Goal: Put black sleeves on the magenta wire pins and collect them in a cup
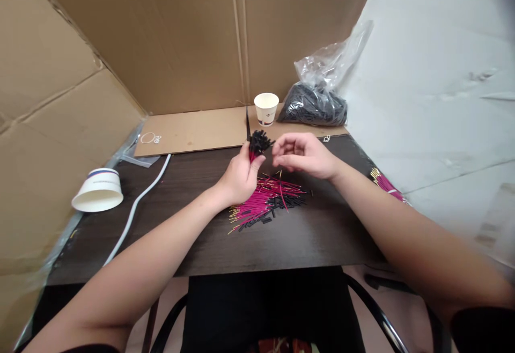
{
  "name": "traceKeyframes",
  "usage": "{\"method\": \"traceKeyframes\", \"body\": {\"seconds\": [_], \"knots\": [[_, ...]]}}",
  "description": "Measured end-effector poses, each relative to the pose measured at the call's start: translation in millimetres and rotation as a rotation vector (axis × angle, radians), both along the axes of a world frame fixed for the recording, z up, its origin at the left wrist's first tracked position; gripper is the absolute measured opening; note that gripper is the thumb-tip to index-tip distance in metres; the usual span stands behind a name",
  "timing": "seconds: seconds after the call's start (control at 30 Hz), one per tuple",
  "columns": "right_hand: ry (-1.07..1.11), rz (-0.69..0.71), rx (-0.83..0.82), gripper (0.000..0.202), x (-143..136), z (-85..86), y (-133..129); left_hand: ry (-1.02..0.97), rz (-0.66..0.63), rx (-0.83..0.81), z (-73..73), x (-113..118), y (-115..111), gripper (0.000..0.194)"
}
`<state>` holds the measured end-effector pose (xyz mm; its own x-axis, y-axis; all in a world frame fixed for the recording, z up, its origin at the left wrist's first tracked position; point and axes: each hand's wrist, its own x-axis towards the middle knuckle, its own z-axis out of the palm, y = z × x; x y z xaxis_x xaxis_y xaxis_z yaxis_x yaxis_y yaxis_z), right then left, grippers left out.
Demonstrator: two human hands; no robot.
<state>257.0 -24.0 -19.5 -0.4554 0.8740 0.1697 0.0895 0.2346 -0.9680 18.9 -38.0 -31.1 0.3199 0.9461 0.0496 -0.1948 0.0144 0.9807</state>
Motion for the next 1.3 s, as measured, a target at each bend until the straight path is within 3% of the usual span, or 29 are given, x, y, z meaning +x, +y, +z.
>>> {"method": "traceKeyframes", "body": {"seconds": [0.07,0.17,0.27,0.37,0.57,0.73,0.87,1.0,1.1,1.3], "knots": [[-0.107,-0.17,0.148,0.031,1.5,-9.5,5.1,0.231,0.027,0.267,4.6,-5.8,0.6,0.023],[-0.272,-0.368,0.335,0.024,2.7,-19.1,10.8,0.41,-0.062,0.52,12.5,-10.8,3.5,0.024],[-0.355,-0.422,0.536,0.049,3.9,-20.3,15.7,0.534,-0.105,0.69,15.2,-10.4,7.3,0.015],[-0.439,-0.376,0.693,0.073,4.9,-18.4,22.9,0.647,-0.121,0.8,13.0,-7.8,9.0,0.01],[-0.609,-0.325,0.759,0.084,5.7,-17.6,36.4,0.723,-0.145,0.833,8.7,-2.4,7.9,0.012],[-0.679,-0.31,0.753,0.104,0.3,-18.1,45.1,0.755,-0.15,0.859,3.1,0.2,9.2,0.013],[-0.722,-0.311,0.727,0.115,-3.1,-21.4,50.0,1.007,-0.171,0.978,1.1,-0.4,9.5,0.02],[-0.75,-0.339,0.705,0.111,-1.0,-25.2,51.3,1.333,-0.217,1.074,5.4,-2.4,7.7,0.033],[-0.763,-0.362,0.72,0.112,1.4,-27.2,52.9,1.441,-0.237,1.033,8.2,-3.6,7.1,0.034],[-0.76,-0.332,0.751,0.128,6.6,-32.0,66.0,1.444,-0.245,0.881,8.3,-3.2,9.0,0.033]]}}
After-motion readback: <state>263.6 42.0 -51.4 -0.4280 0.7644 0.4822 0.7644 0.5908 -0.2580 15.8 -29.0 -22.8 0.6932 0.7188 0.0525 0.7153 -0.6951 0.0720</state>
